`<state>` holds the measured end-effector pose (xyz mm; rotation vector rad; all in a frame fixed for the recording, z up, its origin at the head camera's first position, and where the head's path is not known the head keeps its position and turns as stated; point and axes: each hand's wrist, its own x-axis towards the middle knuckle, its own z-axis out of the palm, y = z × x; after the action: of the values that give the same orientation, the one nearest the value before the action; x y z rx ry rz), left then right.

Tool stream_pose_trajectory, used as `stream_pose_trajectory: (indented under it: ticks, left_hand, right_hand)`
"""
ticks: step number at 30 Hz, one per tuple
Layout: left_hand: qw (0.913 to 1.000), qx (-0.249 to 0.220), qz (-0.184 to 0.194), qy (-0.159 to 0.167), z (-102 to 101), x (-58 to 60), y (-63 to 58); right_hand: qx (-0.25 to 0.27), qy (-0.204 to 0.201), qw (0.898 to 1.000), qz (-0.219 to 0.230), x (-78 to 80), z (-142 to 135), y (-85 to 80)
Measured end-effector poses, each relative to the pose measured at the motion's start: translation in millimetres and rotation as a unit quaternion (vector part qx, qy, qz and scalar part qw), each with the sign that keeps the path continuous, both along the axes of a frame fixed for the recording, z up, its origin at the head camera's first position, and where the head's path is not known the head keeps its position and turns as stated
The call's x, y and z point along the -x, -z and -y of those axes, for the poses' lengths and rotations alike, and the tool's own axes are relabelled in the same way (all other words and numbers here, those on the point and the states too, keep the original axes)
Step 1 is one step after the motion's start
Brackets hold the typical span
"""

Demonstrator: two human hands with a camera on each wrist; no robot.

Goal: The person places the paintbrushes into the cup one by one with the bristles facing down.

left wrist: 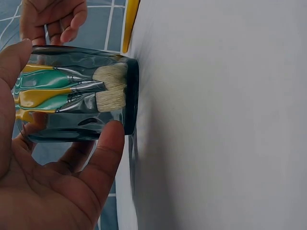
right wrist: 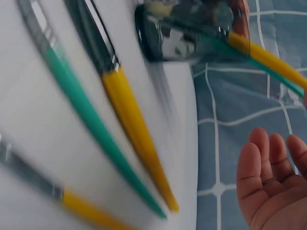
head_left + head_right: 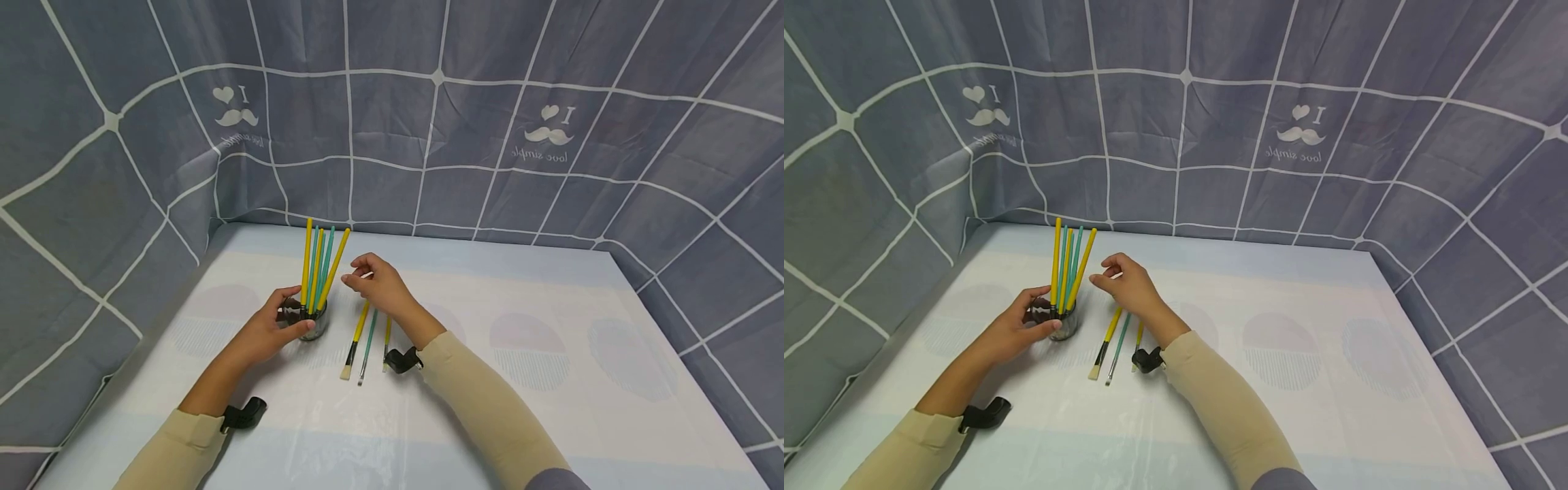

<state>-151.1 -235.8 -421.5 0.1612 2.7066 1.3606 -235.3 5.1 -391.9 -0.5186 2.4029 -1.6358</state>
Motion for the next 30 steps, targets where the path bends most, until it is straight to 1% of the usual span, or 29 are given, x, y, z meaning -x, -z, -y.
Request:
stream_pose_trajectory:
  ticks: [3, 9, 14, 18, 26, 30]
  left_hand:
    - [1.0000, 0.002, -0.003, 0.001, 0.5, 0.4, 0.7]
    - [0.9999, -0.005, -0.008, 0.008, 1.4, 0.3, 1.9]
    - [0.9999, -0.008, -0.009, 0.010, 1.4, 0.4, 2.5]
    - [0.9999, -0.006, -0.010, 0.009, 1.7, 0.5, 2.8]
    - [0.9999, -0.008, -0.013, 0.009, 1.2, 0.6, 4.4]
    - [0.9998, -0.010, -0.015, 0.011, 0.5, 0.9, 4.2]
  right_hand:
    - [-0.016, 0.010, 1.000, 0.005, 3.6, -9.9, 0.9]
    - [-0.090, 0.037, 0.995, -0.006, 10.4, -27.5, 6.1]
    - [-0.128, 0.035, 0.991, 0.000, 14.8, -38.4, 13.0]
    - [-0.146, 0.030, 0.989, 0.015, 17.4, -43.5, 17.0]
    - [-0.174, 0.043, 0.981, 0.075, 20.1, -49.6, 24.4]
    - [-0.180, 0.036, 0.980, 0.081, 20.3, -53.1, 27.6]
